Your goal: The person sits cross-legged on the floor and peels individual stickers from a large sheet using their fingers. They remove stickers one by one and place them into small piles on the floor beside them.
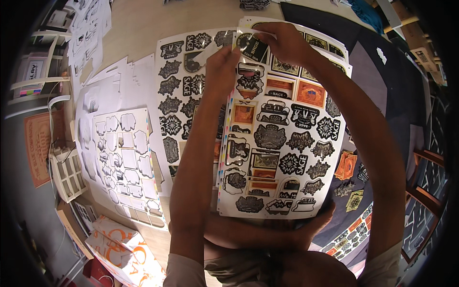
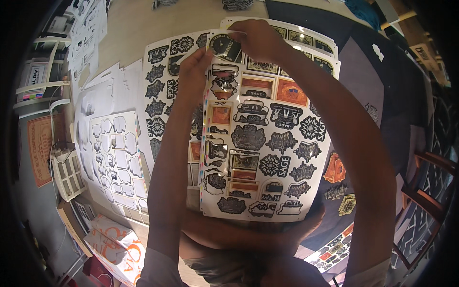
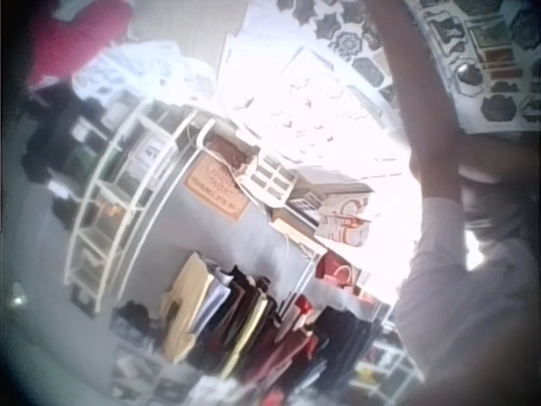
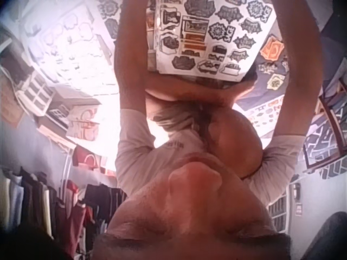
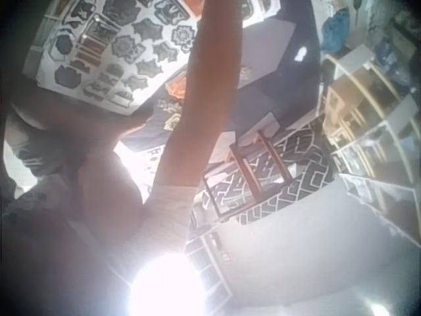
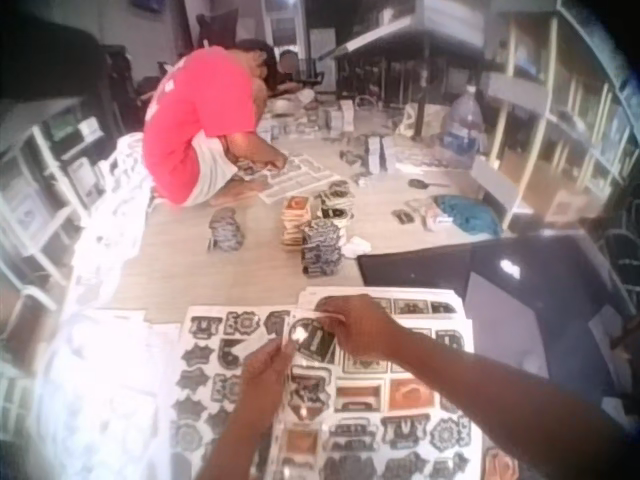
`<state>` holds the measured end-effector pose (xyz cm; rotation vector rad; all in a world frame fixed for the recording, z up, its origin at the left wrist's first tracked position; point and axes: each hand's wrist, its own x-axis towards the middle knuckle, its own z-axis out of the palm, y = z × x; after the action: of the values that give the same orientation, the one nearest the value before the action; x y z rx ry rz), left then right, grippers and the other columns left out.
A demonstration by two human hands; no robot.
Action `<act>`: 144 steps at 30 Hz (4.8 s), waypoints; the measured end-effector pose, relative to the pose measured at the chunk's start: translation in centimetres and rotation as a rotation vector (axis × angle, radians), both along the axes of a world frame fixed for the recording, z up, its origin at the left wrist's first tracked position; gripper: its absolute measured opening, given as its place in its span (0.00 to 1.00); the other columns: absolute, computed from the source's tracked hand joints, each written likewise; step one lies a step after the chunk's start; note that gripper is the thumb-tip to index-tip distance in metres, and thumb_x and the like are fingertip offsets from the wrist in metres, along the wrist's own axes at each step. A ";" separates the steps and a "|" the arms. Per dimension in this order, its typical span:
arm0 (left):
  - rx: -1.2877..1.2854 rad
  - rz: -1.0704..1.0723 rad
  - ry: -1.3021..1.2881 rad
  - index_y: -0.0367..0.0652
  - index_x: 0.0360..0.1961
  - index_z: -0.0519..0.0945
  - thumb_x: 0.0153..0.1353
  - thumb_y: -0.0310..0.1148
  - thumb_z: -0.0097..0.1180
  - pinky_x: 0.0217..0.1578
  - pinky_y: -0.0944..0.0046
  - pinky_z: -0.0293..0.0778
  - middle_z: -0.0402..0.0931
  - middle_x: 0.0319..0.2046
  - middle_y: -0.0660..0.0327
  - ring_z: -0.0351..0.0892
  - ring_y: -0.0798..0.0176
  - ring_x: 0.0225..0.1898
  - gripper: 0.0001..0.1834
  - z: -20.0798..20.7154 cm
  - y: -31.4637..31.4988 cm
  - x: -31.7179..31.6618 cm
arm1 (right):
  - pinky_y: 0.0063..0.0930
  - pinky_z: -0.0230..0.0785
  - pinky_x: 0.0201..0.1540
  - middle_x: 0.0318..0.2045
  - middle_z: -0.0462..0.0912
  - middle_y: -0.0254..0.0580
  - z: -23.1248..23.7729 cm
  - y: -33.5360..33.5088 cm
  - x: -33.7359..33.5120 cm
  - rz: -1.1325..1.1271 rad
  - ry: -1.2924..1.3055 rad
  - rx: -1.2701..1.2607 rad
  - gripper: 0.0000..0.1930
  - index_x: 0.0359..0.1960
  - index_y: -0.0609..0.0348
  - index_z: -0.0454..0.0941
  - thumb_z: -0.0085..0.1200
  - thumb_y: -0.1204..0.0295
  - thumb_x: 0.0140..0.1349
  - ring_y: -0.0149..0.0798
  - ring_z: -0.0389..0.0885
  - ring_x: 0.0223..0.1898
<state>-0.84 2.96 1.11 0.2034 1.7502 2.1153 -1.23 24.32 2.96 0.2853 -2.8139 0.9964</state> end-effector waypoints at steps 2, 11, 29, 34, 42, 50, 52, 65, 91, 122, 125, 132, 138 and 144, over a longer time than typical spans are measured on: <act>-0.038 -0.008 -0.051 0.32 0.51 0.83 0.73 0.39 0.56 0.30 0.71 0.82 0.85 0.36 0.60 0.81 0.73 0.30 0.18 1.1 0.2 0.0 | 0.42 0.77 0.47 0.39 0.88 0.53 0.2 0.4 -0.5 -0.042 -0.099 -0.106 0.15 0.49 0.59 0.85 0.56 0.63 0.71 0.48 0.88 0.43; -0.304 -0.091 -0.025 0.33 0.42 0.84 0.61 0.40 0.70 0.32 0.66 0.84 0.85 0.33 0.57 0.83 0.68 0.29 0.19 1.4 -0.1 -1.7 | 0.39 0.76 0.56 0.50 0.86 0.51 0.4 2.3 -0.4 0.139 -0.145 -0.134 0.19 0.55 0.58 0.83 0.61 0.60 0.68 0.48 0.86 0.50; 0.282 -0.210 -0.408 0.34 0.53 0.79 0.70 0.33 0.60 0.53 0.61 0.81 0.84 0.48 0.57 0.84 0.66 0.47 0.16 -0.9 -1.3 -2.0 | 0.36 0.76 0.53 0.48 0.83 0.49 -0.2 1.9 1.8 -0.011 -0.074 -0.012 0.23 0.54 0.59 0.81 0.65 0.58 0.64 0.43 0.84 0.50; 0.280 -0.232 -0.367 0.34 0.54 0.77 0.70 0.34 0.60 0.51 0.61 0.81 0.83 0.49 0.57 0.84 0.65 0.46 0.17 -0.6 -1.2 -1.9 | 0.30 0.76 0.39 0.29 0.85 0.42 1.2 0.1 2.8 -0.085 -0.159 -0.322 0.18 0.37 0.61 0.84 0.69 0.56 0.60 0.34 0.83 0.32; -0.173 -0.261 -0.032 0.33 0.51 0.80 0.65 0.30 0.67 0.45 0.65 0.82 0.85 0.44 0.56 0.84 0.68 0.43 0.17 0.8 -1.7 -0.7 | 0.32 0.72 0.32 0.19 0.80 0.40 0.1 -2.8 4.5 -0.176 -0.312 -0.266 0.20 0.28 0.63 0.82 0.73 0.56 0.56 0.33 0.78 0.23; -0.389 -0.278 0.121 0.35 0.50 0.81 0.58 0.24 0.70 0.42 0.63 0.82 0.86 0.42 0.58 0.85 0.66 0.39 0.18 0.0 -3.0 -0.8 | 0.27 0.78 0.45 0.36 0.88 0.36 1.4 0.5 3.5 -0.172 -0.405 -0.555 0.16 0.48 0.66 0.82 0.66 0.67 0.65 0.29 0.84 0.38; -0.403 -0.253 0.204 0.36 0.50 0.81 0.59 0.23 0.68 0.42 0.62 0.82 0.86 0.42 0.57 0.85 0.65 0.40 0.18 -0.2 -3.3 -0.4 | 0.29 0.79 0.47 0.40 0.87 0.41 2.0 0.7 4.4 -0.143 -0.392 -0.743 0.17 0.50 0.68 0.80 0.65 0.69 0.66 0.34 0.87 0.43; -0.133 -0.154 -0.305 0.34 0.57 0.75 0.75 0.37 0.49 0.51 0.60 0.82 0.82 0.50 0.51 0.84 0.57 0.48 0.19 0.7 -0.2 -1.4 | 0.27 0.73 0.47 0.44 0.85 0.41 -1.1 9.8 32.4 -1.075 -0.116 -1.289 0.16 0.50 0.59 0.78 0.62 0.79 0.60 0.35 0.83 0.43; -0.294 -0.141 -0.196 0.37 0.37 0.79 0.73 0.51 0.54 0.44 0.61 0.81 0.85 0.37 0.53 0.84 0.61 0.38 0.23 2.1 0.9 -2.7 | 0.41 0.72 0.60 0.54 0.84 0.45 0.6 5.2 2.3 -0.008 -0.402 0.082 0.21 0.58 0.53 0.82 0.57 0.55 0.71 0.45 0.82 0.55; -0.258 0.025 0.105 0.36 0.49 0.75 0.68 0.29 0.57 0.27 0.68 0.70 0.83 0.29 0.59 0.76 0.72 0.26 0.12 0.8 5.0 1.0 | 0.32 0.63 0.63 0.49 0.81 0.45 2.8 6.1 1.4 0.218 -0.633 -0.513 0.27 0.58 0.64 0.78 0.69 0.62 0.60 0.38 0.77 0.54; -0.272 0.007 0.083 0.35 0.49 0.75 0.67 0.27 0.57 0.27 0.69 0.70 0.83 0.29 0.59 0.76 0.72 0.25 0.12 1.1 4.7 1.0 | 0.30 0.62 0.61 0.45 0.83 0.41 2.2 6.1 1.7 0.254 -0.661 -0.744 0.24 0.56 0.64 0.79 0.68 0.65 0.61 0.34 0.76 0.51; -0.352 -0.030 0.133 0.33 0.51 0.75 0.66 0.27 0.59 0.31 0.73 0.72 0.86 0.36 0.57 0.78 0.74 0.31 0.14 1.2 4.2 0.3 | 0.28 0.69 0.54 0.42 0.83 0.36 2.8 5.9 1.2 0.133 -0.678 -0.289 0.18 0.50 0.64 0.82 0.63 0.62 0.67 0.31 0.79 0.46; -0.324 -0.076 0.178 0.33 0.50 0.76 0.63 0.22 0.57 0.38 0.72 0.75 0.86 0.38 0.55 0.81 0.71 0.36 0.14 1.6 4.5 -0.1 | 0.31 0.71 0.47 0.34 0.83 0.40 3.4 4.8 2.4 0.091 -0.500 -0.053 0.19 0.47 0.61 0.84 0.62 0.56 0.68 0.31 0.77 0.39; -0.458 -0.102 0.204 0.33 0.50 0.76 0.64 0.25 0.60 0.37 0.71 0.74 0.85 0.37 0.57 0.80 0.71 0.34 0.14 3.1 5.4 -0.5 | 0.27 0.69 0.44 0.31 0.83 0.36 5.4 5.8 3.0 0.049 -0.551 -0.105 0.18 0.47 0.62 0.84 0.64 0.60 0.66 0.28 0.77 0.35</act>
<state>-1.34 8.38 4.24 0.3784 2.2349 1.6146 1.75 30.12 8.36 0.0714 -3.2246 1.4144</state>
